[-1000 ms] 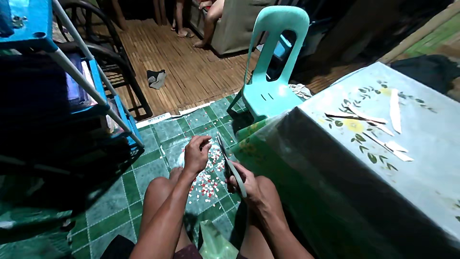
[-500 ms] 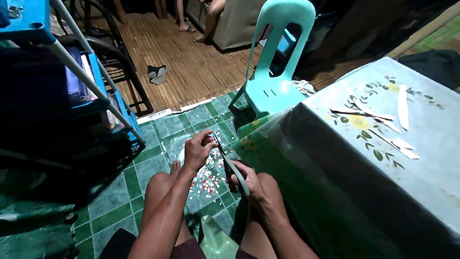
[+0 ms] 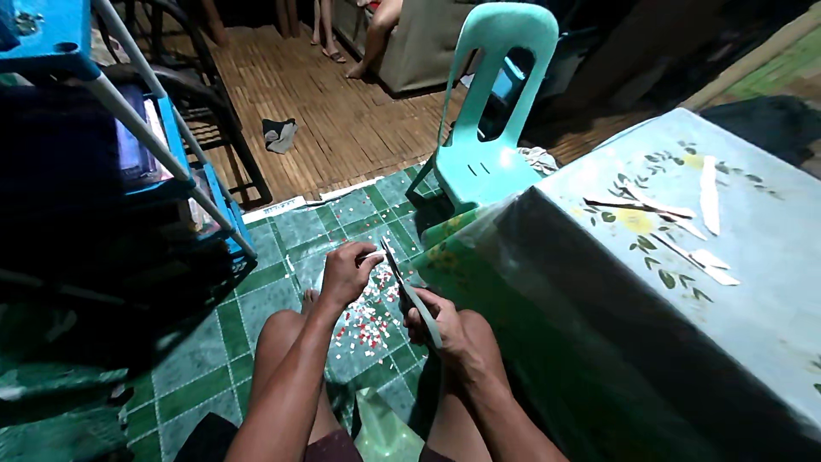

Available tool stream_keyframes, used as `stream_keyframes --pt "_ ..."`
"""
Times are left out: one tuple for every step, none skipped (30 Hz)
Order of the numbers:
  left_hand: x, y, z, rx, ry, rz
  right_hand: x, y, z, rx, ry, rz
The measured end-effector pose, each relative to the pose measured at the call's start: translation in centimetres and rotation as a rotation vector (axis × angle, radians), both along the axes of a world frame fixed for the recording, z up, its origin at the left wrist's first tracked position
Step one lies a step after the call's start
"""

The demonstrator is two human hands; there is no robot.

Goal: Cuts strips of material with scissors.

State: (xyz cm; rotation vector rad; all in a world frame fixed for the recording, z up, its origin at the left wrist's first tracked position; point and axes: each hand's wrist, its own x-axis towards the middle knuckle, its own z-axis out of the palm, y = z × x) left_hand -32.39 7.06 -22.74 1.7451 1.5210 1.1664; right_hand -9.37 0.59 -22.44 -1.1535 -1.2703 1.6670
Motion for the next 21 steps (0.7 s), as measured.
stream_keyframes --pt "0.0 0.0 0.0 -0.009 0.017 -0.001 0.1 0.1 0.0 0.003 0.0 -0.002" --pt "-0.1 0.0 -0.1 -0.022 0.027 -0.006 0.1 0.1 -0.1 0.006 0.002 -0.006" --pt "-0.1 0.0 -0.1 -0.032 0.034 -0.013 0.1 0.1 -0.2 0.008 0.007 -0.013" --pt "-0.1 0.0 -0.2 -0.037 0.042 -0.017 0.1 0.1 -0.1 0.006 0.007 -0.022" --pt "-0.1 0.0 -0.3 -0.037 0.048 -0.018 0.0 0.1 -0.1 0.001 0.003 -0.029" --pt "-0.1 0.0 -0.3 -0.034 0.053 -0.014 0.0 0.0 0.1 -0.007 -0.006 -0.035" --pt "-0.1 0.0 -0.4 -0.028 0.054 -0.005 -0.1 0.0 0.3 -0.016 -0.021 -0.04" --pt "-0.1 0.0 -0.4 -0.022 0.051 0.004 -0.1 -0.1 0.4 -0.021 -0.035 -0.047" --pt "0.0 -0.1 -0.4 -0.017 0.046 0.014 -0.1 -0.1 0.4 -0.021 -0.042 -0.056" --pt "0.0 -0.1 -0.4 -0.011 0.042 0.022 -0.1 -0.1 0.3 -0.017 -0.04 -0.066" --pt "0.0 -0.1 -0.4 -0.006 0.035 0.031 -0.1 -0.1 0.2 -0.01 -0.032 -0.072" --pt "0.0 -0.1 -0.4 -0.008 0.029 0.038 0.0 -0.1 0.2 -0.009 -0.015 -0.072" --pt "0.0 -0.1 -0.4 -0.008 0.025 0.045 0.0 0.0 0.1 -0.01 0.004 -0.063" --pt "0.0 -0.1 -0.3 -0.007 0.02 0.051 0.1 0.0 0.0 -0.005 0.016 -0.042" --pt "0.1 -0.1 -0.4 0.003 0.014 0.057 0.3 0.1 -0.2 0.009 0.026 -0.012" --pt "0.1 -0.1 -0.4 0.015 0.006 0.062 0.4 0.1 -0.4 0.028 0.033 0.017" --pt "0.2 -0.1 -0.5 0.025 -0.001 0.065 0.4 0.1 -0.5 0.047 0.038 0.041" --pt "0.3 -0.1 -0.4 0.029 -0.007 0.066 0.4 0.1 -0.6 0.06 0.038 0.056" --pt "0.4 -0.1 -0.4 0.028 -0.011 0.063 0.4 0.0 -0.6 0.066 0.029 0.064" --pt "0.5 -0.2 -0.3 0.024 -0.015 0.059 0.3 0.0 -0.6 0.07 0.022 0.069" --pt "0.7 -0.2 -0.3 0.022 -0.015 0.052 0.2 -0.1 -0.5 0.072 0.015 0.07"
